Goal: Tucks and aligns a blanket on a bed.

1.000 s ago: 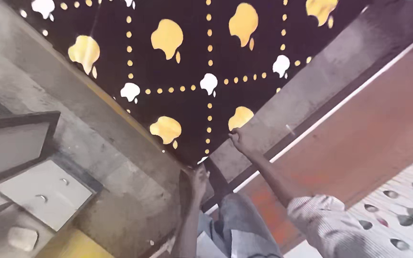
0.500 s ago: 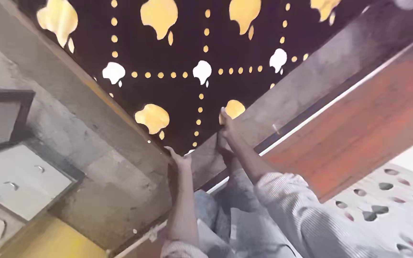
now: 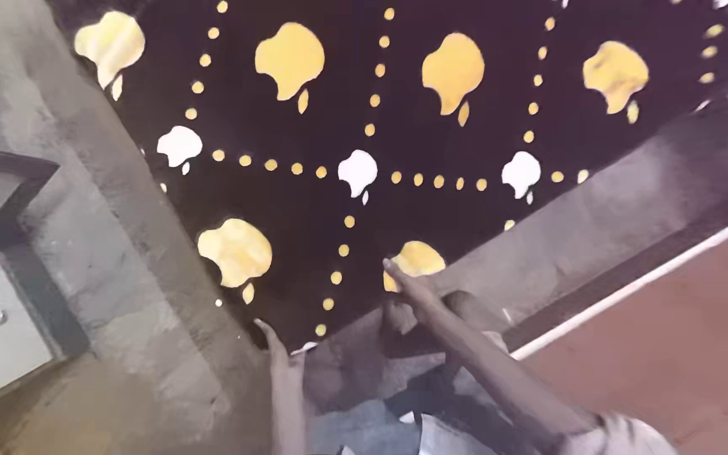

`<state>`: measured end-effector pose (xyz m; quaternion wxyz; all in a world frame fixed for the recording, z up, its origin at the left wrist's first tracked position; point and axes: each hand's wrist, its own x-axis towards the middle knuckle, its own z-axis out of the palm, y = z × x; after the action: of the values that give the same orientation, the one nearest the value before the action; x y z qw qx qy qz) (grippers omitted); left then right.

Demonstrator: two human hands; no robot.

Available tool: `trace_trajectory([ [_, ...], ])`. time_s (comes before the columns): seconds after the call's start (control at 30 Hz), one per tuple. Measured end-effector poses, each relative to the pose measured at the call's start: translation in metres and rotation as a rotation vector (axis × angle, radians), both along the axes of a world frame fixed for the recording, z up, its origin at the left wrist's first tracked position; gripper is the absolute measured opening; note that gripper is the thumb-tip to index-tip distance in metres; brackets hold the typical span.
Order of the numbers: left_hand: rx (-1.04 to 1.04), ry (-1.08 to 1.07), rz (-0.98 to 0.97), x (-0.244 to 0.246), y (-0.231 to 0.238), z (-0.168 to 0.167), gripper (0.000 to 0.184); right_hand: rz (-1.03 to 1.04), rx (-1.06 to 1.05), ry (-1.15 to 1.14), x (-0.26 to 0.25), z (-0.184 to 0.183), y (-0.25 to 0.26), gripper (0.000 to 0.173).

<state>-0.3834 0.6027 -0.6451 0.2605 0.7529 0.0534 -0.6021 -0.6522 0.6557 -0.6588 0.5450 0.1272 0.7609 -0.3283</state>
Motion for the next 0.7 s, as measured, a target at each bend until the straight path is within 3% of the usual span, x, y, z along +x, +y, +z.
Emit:
trace_trajectory([
  [0.1,-0.126,0.032,0.027,0.000,0.007,-0.008,0.073,0.029,-0.186,0.008,-0.011,-0.006,0.012,0.059],
  [0.2,-0.311,0.076,0.123,0.006,0.027,-0.025,0.062,0.049,-0.339,-0.008,-0.013,-0.020,0.032,0.072],
  [0.27,-0.430,0.147,0.146,0.004,0.040,-0.023,0.051,0.080,-0.419,0.001,-0.013,-0.027,0.046,0.071],
  [0.33,-0.593,0.190,0.155,-0.005,0.056,-0.024,0.036,0.134,-0.537,-0.006,-0.017,-0.036,0.058,0.058],
  [0.4,-0.777,0.112,0.201,-0.029,0.078,-0.033,0.016,0.202,-0.625,0.024,-0.023,-0.043,0.071,0.049],
  [0.43,-0.861,0.041,0.194,-0.039,0.091,-0.039,0.018,0.217,-0.640,0.097,-0.020,-0.047,0.080,0.048],
  [0.53,-1.025,-0.063,0.034,-0.056,0.115,-0.050,0.078,0.274,-0.786,0.624,-0.009,-0.067,0.097,0.051],
  [0.63,-1.039,-0.114,-0.067,-0.047,0.128,-0.061,0.094,0.450,-1.008,1.304,-0.008,-0.074,0.097,0.040],
  [0.7,-1.035,-0.129,-0.090,-0.041,0.136,-0.068,0.096,0.637,-1.081,1.595,-0.004,-0.076,0.089,0.031],
])
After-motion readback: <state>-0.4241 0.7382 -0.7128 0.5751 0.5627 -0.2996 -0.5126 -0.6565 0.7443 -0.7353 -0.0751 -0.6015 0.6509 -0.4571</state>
